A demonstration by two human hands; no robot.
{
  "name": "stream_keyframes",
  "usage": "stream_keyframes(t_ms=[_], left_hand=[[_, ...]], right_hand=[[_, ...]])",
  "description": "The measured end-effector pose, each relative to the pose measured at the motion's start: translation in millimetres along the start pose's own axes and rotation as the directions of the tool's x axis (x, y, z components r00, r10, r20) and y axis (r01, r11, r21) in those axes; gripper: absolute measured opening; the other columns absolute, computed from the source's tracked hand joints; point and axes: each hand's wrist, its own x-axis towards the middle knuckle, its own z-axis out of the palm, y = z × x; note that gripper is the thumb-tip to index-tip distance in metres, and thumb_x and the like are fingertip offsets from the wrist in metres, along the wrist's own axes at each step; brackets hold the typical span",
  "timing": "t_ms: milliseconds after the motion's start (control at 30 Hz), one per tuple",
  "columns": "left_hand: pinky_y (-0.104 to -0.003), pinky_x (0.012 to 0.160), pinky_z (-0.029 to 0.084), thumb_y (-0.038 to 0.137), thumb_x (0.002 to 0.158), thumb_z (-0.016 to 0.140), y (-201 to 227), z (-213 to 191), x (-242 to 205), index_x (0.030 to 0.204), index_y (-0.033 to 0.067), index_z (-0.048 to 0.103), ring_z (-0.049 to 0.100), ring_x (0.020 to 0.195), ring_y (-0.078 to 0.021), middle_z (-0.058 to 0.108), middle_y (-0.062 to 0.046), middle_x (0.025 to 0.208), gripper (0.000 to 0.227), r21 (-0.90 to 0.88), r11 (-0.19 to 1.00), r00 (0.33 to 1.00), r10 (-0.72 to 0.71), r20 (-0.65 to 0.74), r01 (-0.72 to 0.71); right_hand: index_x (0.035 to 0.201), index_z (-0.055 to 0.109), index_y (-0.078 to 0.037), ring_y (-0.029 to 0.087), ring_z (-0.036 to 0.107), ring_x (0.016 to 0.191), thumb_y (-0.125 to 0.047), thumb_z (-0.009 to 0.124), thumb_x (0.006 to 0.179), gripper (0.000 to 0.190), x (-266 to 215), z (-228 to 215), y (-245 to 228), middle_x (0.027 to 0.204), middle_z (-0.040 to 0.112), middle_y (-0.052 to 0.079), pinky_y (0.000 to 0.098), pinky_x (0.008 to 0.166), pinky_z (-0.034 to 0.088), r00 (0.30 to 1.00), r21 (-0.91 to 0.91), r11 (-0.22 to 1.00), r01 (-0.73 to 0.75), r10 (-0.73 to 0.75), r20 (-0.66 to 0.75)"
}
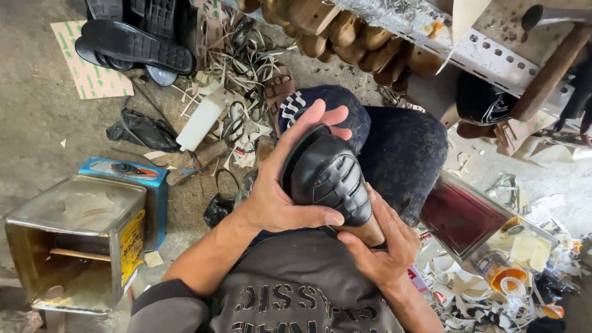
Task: Lasting a leather shoe by pulling the upper over a wooden last and securing it with tools.
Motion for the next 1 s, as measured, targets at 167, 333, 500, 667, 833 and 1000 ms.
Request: stream_keyframes(t_ms=[167,333,500,667,833,1000], left_hand=[[-0.041,0.125,0.046,0.019,0.084,0.086,1.0,2.4,-0.4,0.165,0.007,0.019,0.045,0.153,-0.029,0.032,-0.025,0.171,0.106,-0.066,0.997,1.0,-0.028,0.008,0.028],[-0.044,0.129,0.044,0.019,0.086,0.086,-3.4,0.4,-0.5,0.165,0.007,0.019,0.046,0.154,-0.033,0.033,-0.025,0.17,0.104,-0.041,0.999,1.0,0.011,0.028,-0.009],[-0.044,0.127,0.045,0.019,0.086,0.086,-5.2,-0.3,0.0,0.164,0.007,0.019,0.045,0.155,-0.0331,0.031,-0.025,0.171,0.104,-0.068,0.998,0.999,-0.004,0.039,0.007],[-0.045,0.13,0.043,0.018,0.085,0.086,-6.0,-1.3,1.2,0.165,0.0078,0.019,0.044,0.156,-0.0335,0.032,-0.025,0.171,0.105,-0.051,0.999,0.999,0.004,0.048,-0.002],[-0.045,0.128,0.045,0.02,0.086,0.086,-4.0,-1.3,2.1,0.165,0.0082,0.019,0.045,0.155,-0.0339,0.032,-0.025,0.171,0.104,-0.05,0.999,0.999,-0.002,0.049,0.004],[-0.046,0.13,0.044,0.02,0.086,0.086,-5.9,-1.5,2.4,0.165,0.0086,0.018,0.045,0.155,-0.034,0.032,-0.024,0.171,0.105,-0.054,0.999,0.999,0.013,0.043,-0.01]], right_hand=[[0.126,0.061,0.011,0.043,0.074,0.113,-0.039,0.078,0.084,0.067,-6.4,1.2,6.4,0.123,0.068,0.031,0.0435,0.097,0.064,1.0,0.021,1.0,-0.001,0.002,-0.019],[0.125,0.062,0.011,0.041,0.075,0.112,-0.038,0.077,0.084,0.065,-5.8,1.5,6.6,0.123,0.069,0.03,0.0429,0.097,0.064,1.0,0.019,1.0,-0.013,0.013,-0.02],[0.124,0.063,0.01,0.039,0.075,0.112,-0.038,0.078,0.083,0.066,-7.9,1.2,8.4,0.123,0.07,0.028,0.0413,0.096,0.065,0.999,0.004,0.999,-0.032,0.032,-0.026],[0.126,0.062,0.009,0.04,0.075,0.113,-0.038,0.079,0.083,0.066,-10.7,-0.1,11.4,0.124,0.07,0.028,0.0419,0.096,0.064,1.0,-0.003,1.0,-0.024,0.024,-0.015],[0.125,0.063,0.009,0.038,0.076,0.111,-0.037,0.078,0.083,0.064,-7.0,0.6,8.7,0.122,0.07,0.027,0.0405,0.095,0.064,1.0,-0.009,1.0,-0.022,0.021,-0.022],[0.126,0.063,0.01,0.038,0.076,0.11,-0.038,0.079,0.083,0.066,-10.3,-0.2,10.9,0.123,0.07,0.026,0.0401,0.094,0.064,0.999,-0.027,0.999,-0.03,0.03,-0.015]])
